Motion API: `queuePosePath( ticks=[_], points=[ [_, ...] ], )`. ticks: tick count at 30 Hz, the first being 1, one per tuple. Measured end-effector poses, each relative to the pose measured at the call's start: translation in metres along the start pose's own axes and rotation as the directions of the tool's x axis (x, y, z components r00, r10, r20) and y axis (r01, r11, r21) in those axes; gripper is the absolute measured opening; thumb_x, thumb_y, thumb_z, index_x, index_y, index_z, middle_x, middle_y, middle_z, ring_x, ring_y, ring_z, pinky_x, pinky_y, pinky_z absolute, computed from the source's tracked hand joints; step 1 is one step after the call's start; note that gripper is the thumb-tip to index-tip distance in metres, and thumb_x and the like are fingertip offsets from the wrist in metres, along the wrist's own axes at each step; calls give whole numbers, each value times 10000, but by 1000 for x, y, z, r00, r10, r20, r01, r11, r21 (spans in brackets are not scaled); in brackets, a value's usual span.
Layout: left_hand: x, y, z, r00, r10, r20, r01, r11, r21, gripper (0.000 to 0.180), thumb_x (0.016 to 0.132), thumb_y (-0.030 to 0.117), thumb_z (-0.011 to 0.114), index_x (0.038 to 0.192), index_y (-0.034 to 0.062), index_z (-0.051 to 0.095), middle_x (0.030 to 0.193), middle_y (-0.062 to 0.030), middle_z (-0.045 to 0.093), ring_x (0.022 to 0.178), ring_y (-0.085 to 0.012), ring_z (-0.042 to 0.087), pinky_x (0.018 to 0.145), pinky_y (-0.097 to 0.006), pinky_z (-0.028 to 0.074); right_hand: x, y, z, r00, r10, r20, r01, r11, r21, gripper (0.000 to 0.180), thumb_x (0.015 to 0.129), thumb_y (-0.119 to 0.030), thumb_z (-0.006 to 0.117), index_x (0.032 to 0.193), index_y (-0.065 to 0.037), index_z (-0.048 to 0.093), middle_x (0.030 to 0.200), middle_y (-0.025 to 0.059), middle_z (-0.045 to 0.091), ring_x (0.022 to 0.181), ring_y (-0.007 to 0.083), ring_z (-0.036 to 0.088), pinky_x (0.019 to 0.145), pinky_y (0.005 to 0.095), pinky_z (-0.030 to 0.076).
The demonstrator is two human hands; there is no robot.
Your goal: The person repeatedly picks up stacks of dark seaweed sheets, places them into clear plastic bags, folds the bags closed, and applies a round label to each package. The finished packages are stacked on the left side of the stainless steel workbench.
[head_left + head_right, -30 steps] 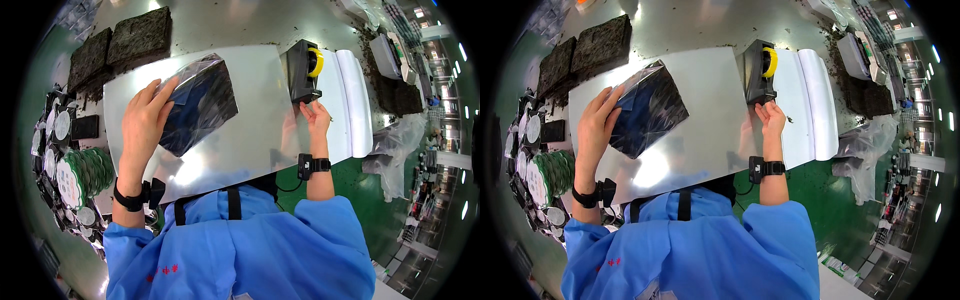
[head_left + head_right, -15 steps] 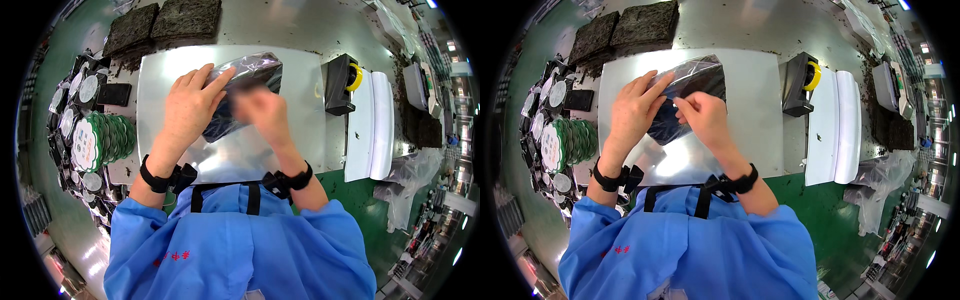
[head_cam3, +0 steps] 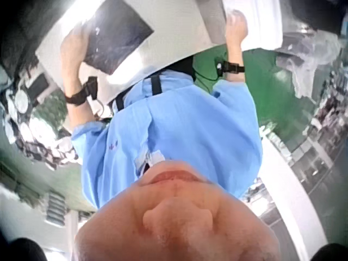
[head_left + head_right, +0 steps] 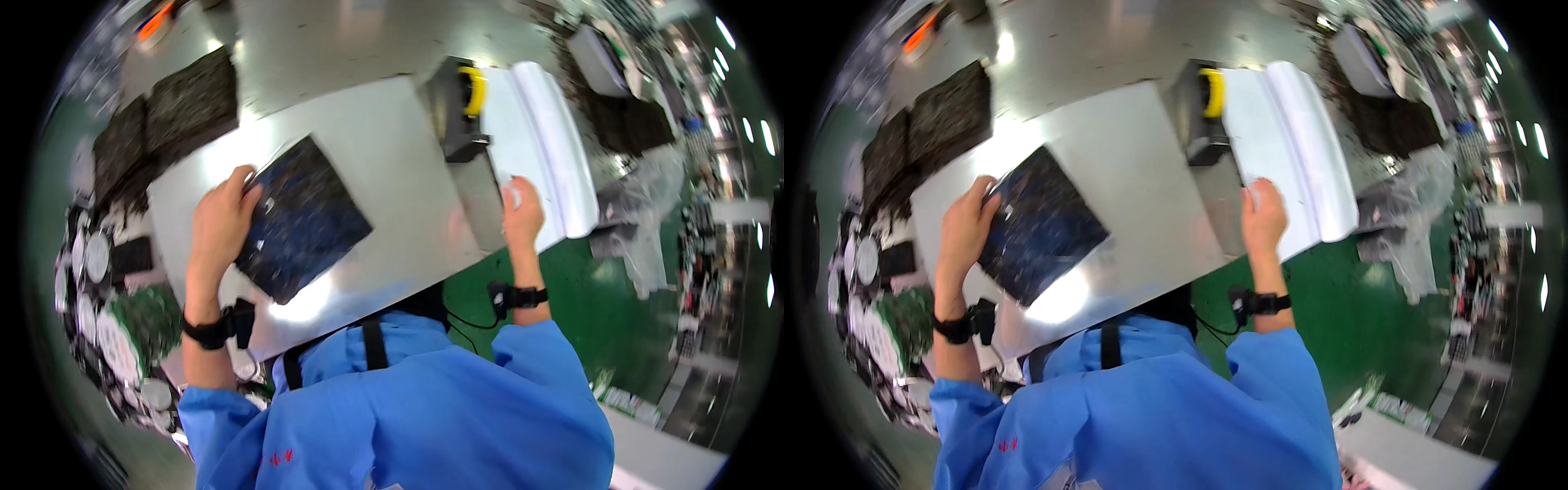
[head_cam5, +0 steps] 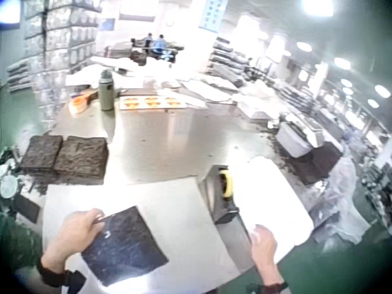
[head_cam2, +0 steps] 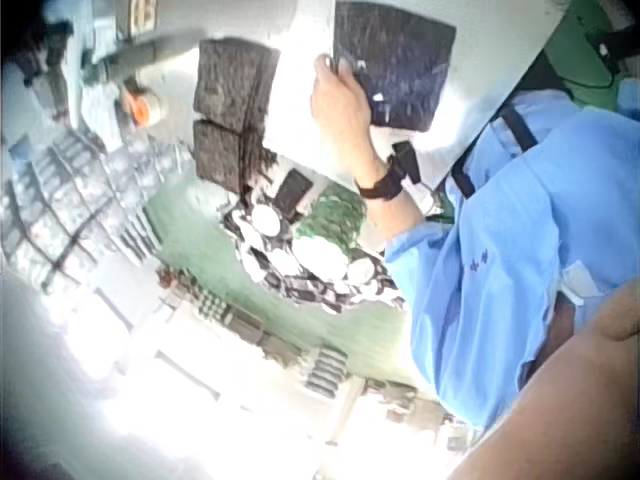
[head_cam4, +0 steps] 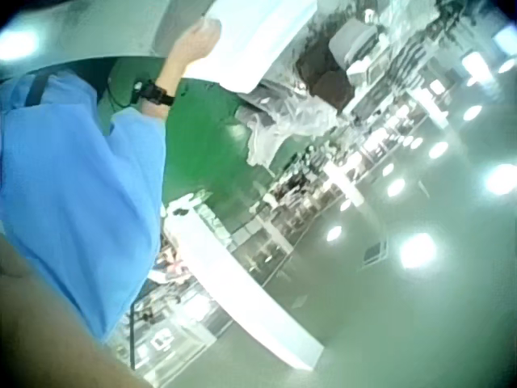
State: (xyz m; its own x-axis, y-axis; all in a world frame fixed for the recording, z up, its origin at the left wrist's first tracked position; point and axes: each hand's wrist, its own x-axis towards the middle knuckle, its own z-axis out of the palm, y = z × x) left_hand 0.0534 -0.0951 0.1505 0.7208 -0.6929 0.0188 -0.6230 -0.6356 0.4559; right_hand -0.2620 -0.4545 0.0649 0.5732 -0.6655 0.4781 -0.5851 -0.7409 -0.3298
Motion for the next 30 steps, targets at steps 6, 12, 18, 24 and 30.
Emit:
queuePosePath(
  ticks=[6, 12, 18, 24, 30],
  points=[
    [7, -14, 42, 970, -15, 243, 18, 1000, -10, 269, 917, 235, 613, 1142, 91, 590, 914, -181, 687, 856, -359, 637, 851, -431, 448, 13, 192, -81, 609, 764, 213, -594, 618, -515, 817, 776, -442, 753, 1317, 106, 480, 1369, 308, 473, 1303, 452, 407, 1093, 495, 320],
    [9, -14, 56, 988, -25, 155, 28, 999, -16, 295, 921, 244, 620, 1144, 52, 645, 1002, -149, 695, 947, -297, 645, 1058, -439, 345, -23, 195, -38, 985, 166, -41, -170, 977, -129, 532, 857, -306, 694, 1335, -114, 560, 1403, 262, 474, 1350, 406, 380, 1091, 468, 321],
    [-2, -40, 61, 996, -84, 28, 88, 961, -262, 299, 968, 201, 575, 1196, 14, 627, 1122, -135, 686, 1082, -233, 631, 1068, -400, 358, -71, 205, -43, 782, 598, 176, -606, 796, -11, 306, 892, -259, 656, 1159, -109, 653, 1201, 119, 651, 968, 254, 641, 790, 341, 480],
    [-18, -61, 66, 984, -154, -86, 90, 859, -505, 275, 994, 161, 544, 1175, -27, 631, 1142, -103, 681, 1097, -179, 613, 970, -304, 442, -32, 198, -50, 994, -90, -58, 37, 794, -606, 380, 849, -112, 614, 1216, -16, 590, 1219, 152, 611, 1067, 321, 598, 885, 391, 508],
    [-30, -75, 78, 973, -226, -52, 163, 825, -542, 281, 1000, 166, 536, 1172, -33, 633, 1124, -93, 681, 1069, -160, 608, 959, -288, 442, -18, 245, -43, 960, -223, 169, 280, 733, -620, 432, 855, -74, 576, 1265, 59, 543, 1243, 185, 594, 1039, 308, 635, 819, 378, 539]
  ],
)
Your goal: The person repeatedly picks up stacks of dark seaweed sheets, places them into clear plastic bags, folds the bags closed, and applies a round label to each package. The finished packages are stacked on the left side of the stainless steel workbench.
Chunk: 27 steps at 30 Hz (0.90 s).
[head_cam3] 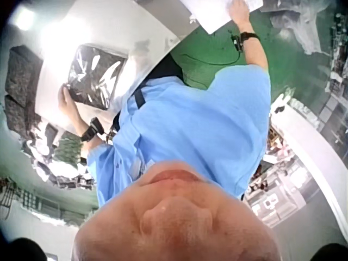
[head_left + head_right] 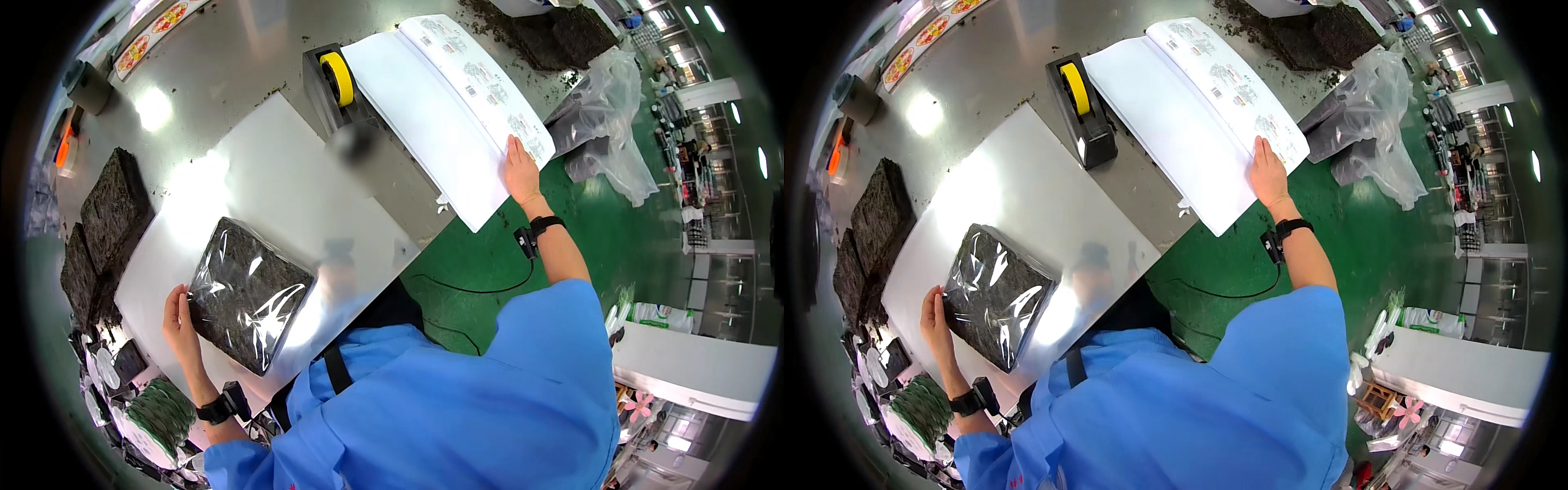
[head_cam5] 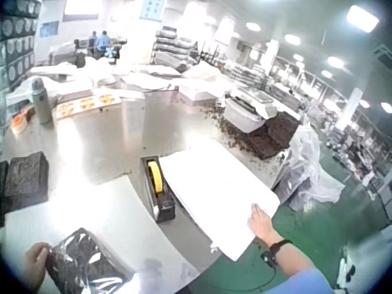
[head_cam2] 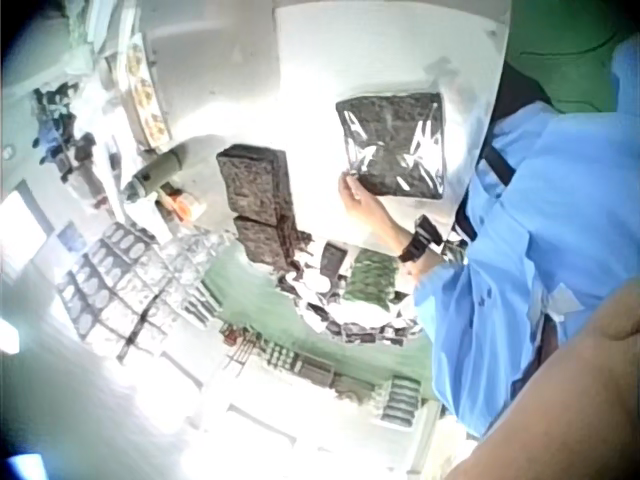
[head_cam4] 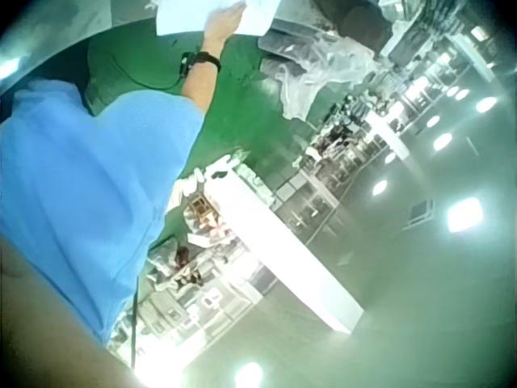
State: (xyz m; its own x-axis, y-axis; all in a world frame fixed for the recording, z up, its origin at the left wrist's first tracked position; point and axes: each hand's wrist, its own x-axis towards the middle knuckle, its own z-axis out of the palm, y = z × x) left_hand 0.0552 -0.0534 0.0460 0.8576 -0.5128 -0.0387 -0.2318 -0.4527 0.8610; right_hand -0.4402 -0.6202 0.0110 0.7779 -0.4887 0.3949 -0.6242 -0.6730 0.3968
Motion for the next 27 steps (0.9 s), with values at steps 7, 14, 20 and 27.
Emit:
queuePosePath(
  ticks=[7, 14, 20, 27],
  points=[
    [-4, -13, -1, 999, -19, -38, 13, 989, -147, 297, 1014, 157, 508, 1207, -49, 597, 1134, -127, 672, 1082, -162, 602, 972, -294, 439, 14, -3, -33, 972, 236, -5, -219, 907, 360, 69, 836, -85, 630, 889, -79, 674, 1062, 82, 682, 907, 253, 671, 753, 341, 543],
    [-16, -44, 6, 995, -38, -95, -16, 860, -509, 273, 1011, 126, 491, 1191, -52, 595, 1163, -140, 659, 1108, -189, 590, 1009, -302, 410, -55, 113, 2, 543, 809, -225, -800, 580, 155, 164, 921, -121, 586, 955, -7, 699, 942, 114, 702, 817, 245, 663, 765, 362, 511],
    [-41, -20, 25, 958, -109, -264, -57, 832, -552, 212, 1002, 94, 497, 1097, -38, 634, 1104, -117, 684, 1001, -153, 609, 906, -273, 465, -24, 138, -110, 358, 909, 214, -871, 243, 427, 441, 1023, -267, 431, 1296, 75, 485, 1148, 204, 631, 951, 249, 676, 766, 356, 565],
    [-34, -16, 31, 981, -101, -165, -49, 697, -715, 223, 1015, 114, 493, 1106, -40, 626, 1100, -104, 676, 950, -128, 616, 851, -259, 505, 26, -249, -207, 950, -136, 281, -137, 625, 769, 371, 945, -70, 438, 1275, 67, 538, 1244, 256, 585, 1171, 452, 525, 1017, 485, 400]
  ],
)
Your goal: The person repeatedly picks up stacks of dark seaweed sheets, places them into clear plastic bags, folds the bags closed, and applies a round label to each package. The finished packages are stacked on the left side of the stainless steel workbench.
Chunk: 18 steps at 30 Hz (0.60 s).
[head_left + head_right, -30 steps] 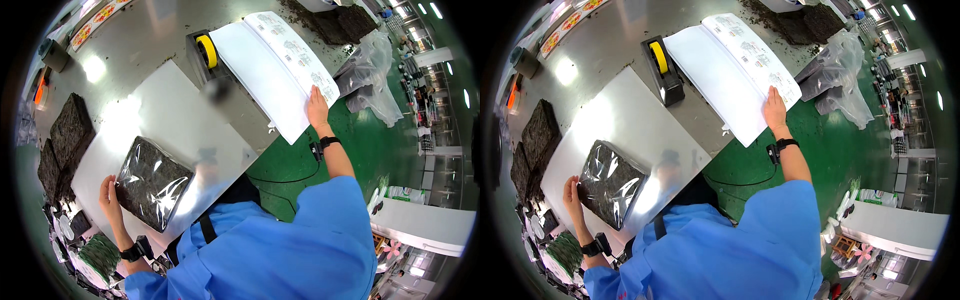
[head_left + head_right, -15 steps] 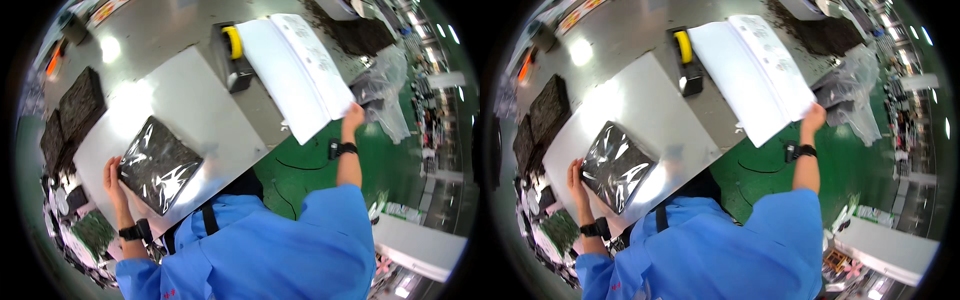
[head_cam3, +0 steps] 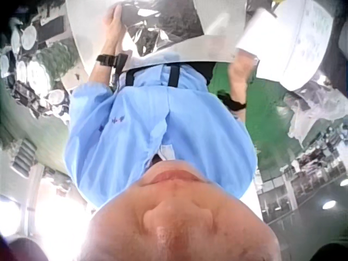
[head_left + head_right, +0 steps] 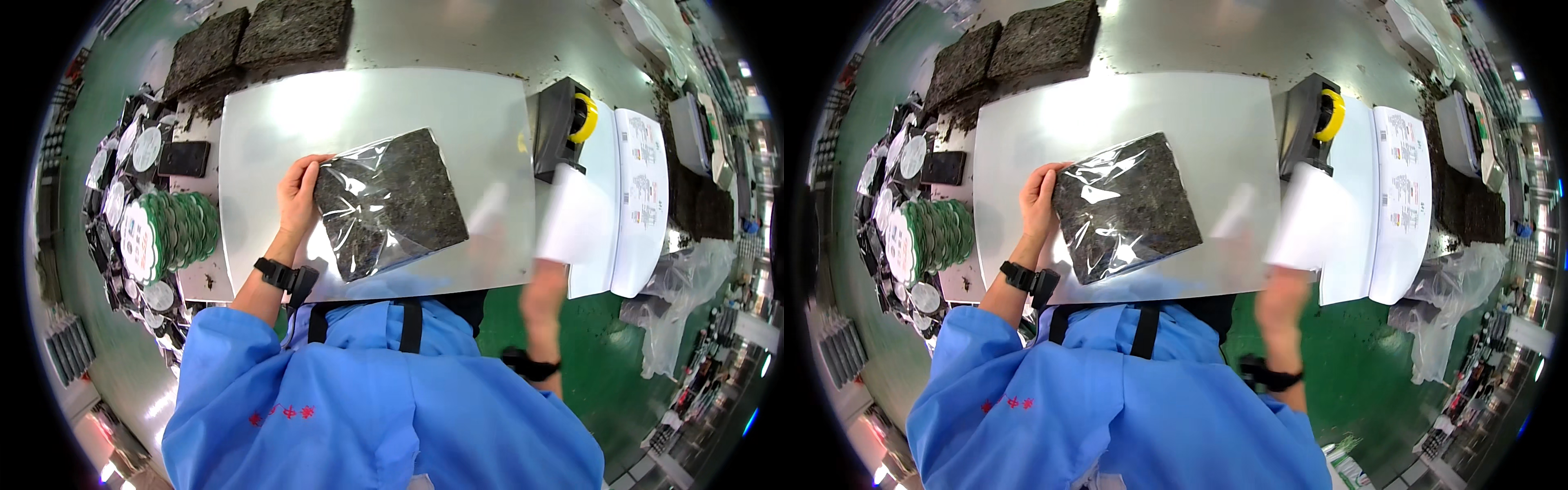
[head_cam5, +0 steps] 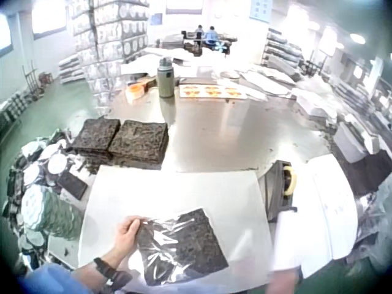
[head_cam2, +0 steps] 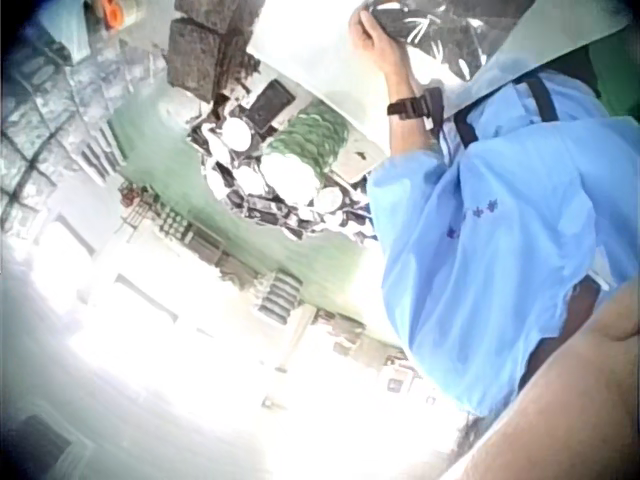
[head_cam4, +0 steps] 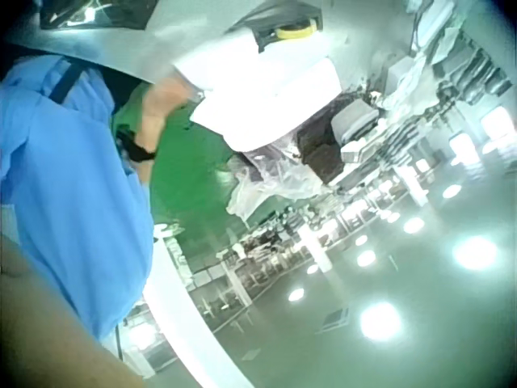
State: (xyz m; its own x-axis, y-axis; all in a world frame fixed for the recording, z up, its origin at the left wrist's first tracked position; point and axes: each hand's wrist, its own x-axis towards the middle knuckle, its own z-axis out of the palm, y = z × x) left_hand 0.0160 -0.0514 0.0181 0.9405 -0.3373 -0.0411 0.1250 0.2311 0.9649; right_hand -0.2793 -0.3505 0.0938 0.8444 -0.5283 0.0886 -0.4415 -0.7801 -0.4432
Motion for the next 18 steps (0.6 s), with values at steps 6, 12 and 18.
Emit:
queuePosePath(
  ticks=[6, 12, 18],
  points=[
    [1, -7, -2, 1000, -9, 14, 9, 1000, -23, 226, 1011, 113, 502, 1120, -44, 623, 1091, -111, 682, 959, -134, 627, 856, -262, 511, 37, -120, 70, 837, -547, 8, 541, 829, 143, 647, 754, -43, 677, 1364, 32, 472, 1478, 205, 415, 1314, 373, 461, 1107, 508, 340],
    [0, -5, -3, 1000, 7, 25, -8, 1000, 13, 228, 1010, 115, 504, 1117, -47, 624, 1081, -113, 688, 952, -134, 632, 860, -259, 508, 40, -117, 70, 823, -566, 57, 556, 822, 125, 608, 782, -20, 657, 1360, 38, 479, 1487, 199, 404, 1326, 370, 451, 1101, 516, 340],
    [-2, -4, -3, 999, 16, 28, -20, 992, 128, 234, 1017, 117, 483, 1120, -43, 619, 1092, -114, 684, 978, -146, 627, 887, -271, 501, 45, -121, 67, 793, -569, 219, 588, 808, -33, 640, 772, -145, 705, 1330, 71, 480, 1463, 208, 417, 1352, 432, 381, 1111, 532, 307]
  ],
)
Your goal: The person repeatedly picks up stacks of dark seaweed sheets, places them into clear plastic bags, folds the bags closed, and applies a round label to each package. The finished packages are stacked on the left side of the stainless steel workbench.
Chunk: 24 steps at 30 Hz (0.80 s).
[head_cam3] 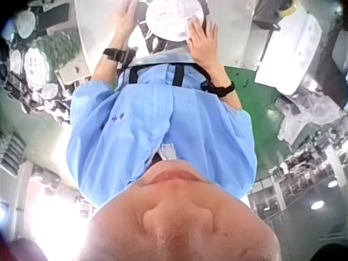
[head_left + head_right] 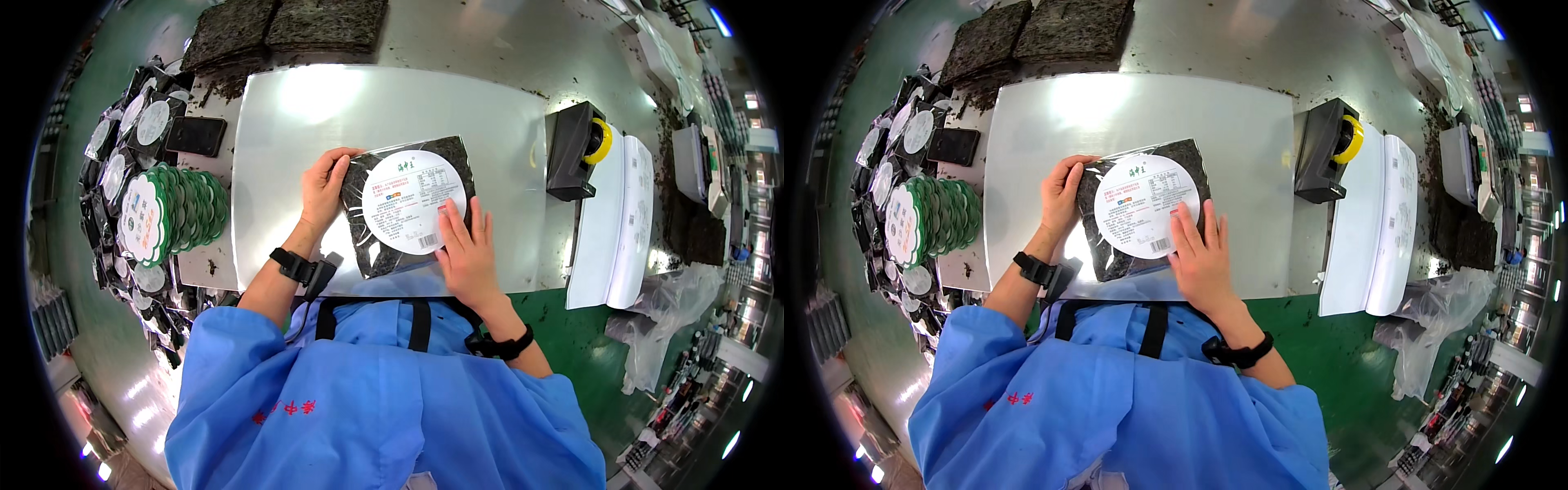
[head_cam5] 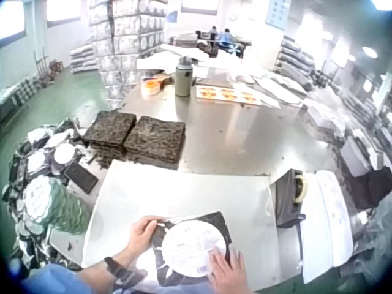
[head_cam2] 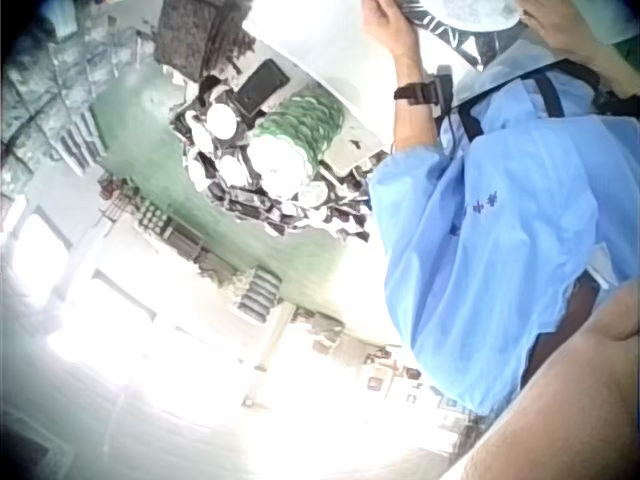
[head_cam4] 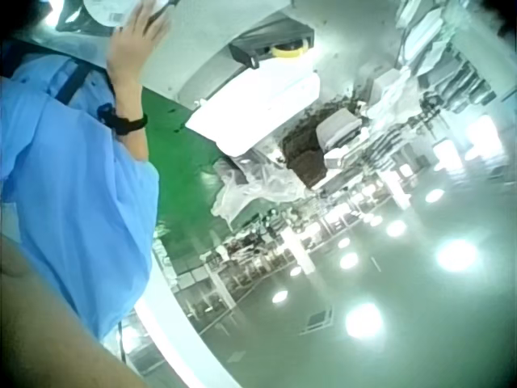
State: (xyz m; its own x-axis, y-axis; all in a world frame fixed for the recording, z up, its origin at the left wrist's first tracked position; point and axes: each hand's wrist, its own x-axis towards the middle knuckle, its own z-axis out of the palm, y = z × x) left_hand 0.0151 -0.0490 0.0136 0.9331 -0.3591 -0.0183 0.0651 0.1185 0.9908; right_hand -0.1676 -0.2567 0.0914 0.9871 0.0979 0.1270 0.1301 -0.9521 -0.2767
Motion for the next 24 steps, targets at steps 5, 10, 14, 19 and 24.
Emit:
queuePosePath(
  ticks=[5, 10, 14, 19, 24],
  points=[
    [1, -2, 1, 999, -31, -31, 32, 999, 28, 217, 1011, 132, 499, 1102, -2, 643, 1050, -80, 702, 923, -126, 636, 835, -252, 505, 33, 19, 13, 999, -32, 7, 30, 974, 223, 714, 773, -365, 716, 1325, 36, 504, 1503, 228, 341, 1419, 429, 255, 1119, 616, 216],
    [3, 0, 0, 999, 11, -52, 4, 959, 283, 241, 995, 163, 519, 1173, 35, 621, 1072, -83, 697, 955, -183, 646, 864, -288, 501, 69, -39, 33, 931, -341, 133, 321, 935, 154, 742, 793, -523, 662, 1405, -138, 493, 1524, 245, 297, 1451, 393, 193, 1156, 603, 113],
    [-4, 8, -6, 932, 280, -232, -90, 795, 600, 341, 988, 212, 504, 1267, 22, 544, 1403, -240, 439, 1300, -404, 403, 1070, -452, 345, 48, -27, 11, 957, -255, 136, 233, 959, 159, 751, 769, -442, 723, 1393, -101, 482, 1490, 234, 339, 1415, 382, 266, 1143, 574, 187],
    [-66, 12, -13, 985, 20, 174, -164, 460, 873, 718, 893, 326, 677, 1460, 17, 365, 1490, -278, 306, 1415, -450, 232, 1131, -550, 235, 35, 46, 6, 838, 463, 290, -545, 677, 494, 608, 802, -334, 755, 1233, 15, 505, 1141, 189, 600, 1043, 319, 584, 902, 400, 463],
    [-48, 118, -23, 987, -153, -50, 153, 988, -18, 1022, 772, 0, 757, 1545, 54, 91, 1339, -187, 506, 1154, -219, 570, 927, -318, 490, 91, 31, -52, 882, 319, 346, -469, 532, 705, 443, 880, -293, 693, 1146, 44, 581, 1018, 124, 650, 877, 185, 621, 792, 309, 490]
  ],
)
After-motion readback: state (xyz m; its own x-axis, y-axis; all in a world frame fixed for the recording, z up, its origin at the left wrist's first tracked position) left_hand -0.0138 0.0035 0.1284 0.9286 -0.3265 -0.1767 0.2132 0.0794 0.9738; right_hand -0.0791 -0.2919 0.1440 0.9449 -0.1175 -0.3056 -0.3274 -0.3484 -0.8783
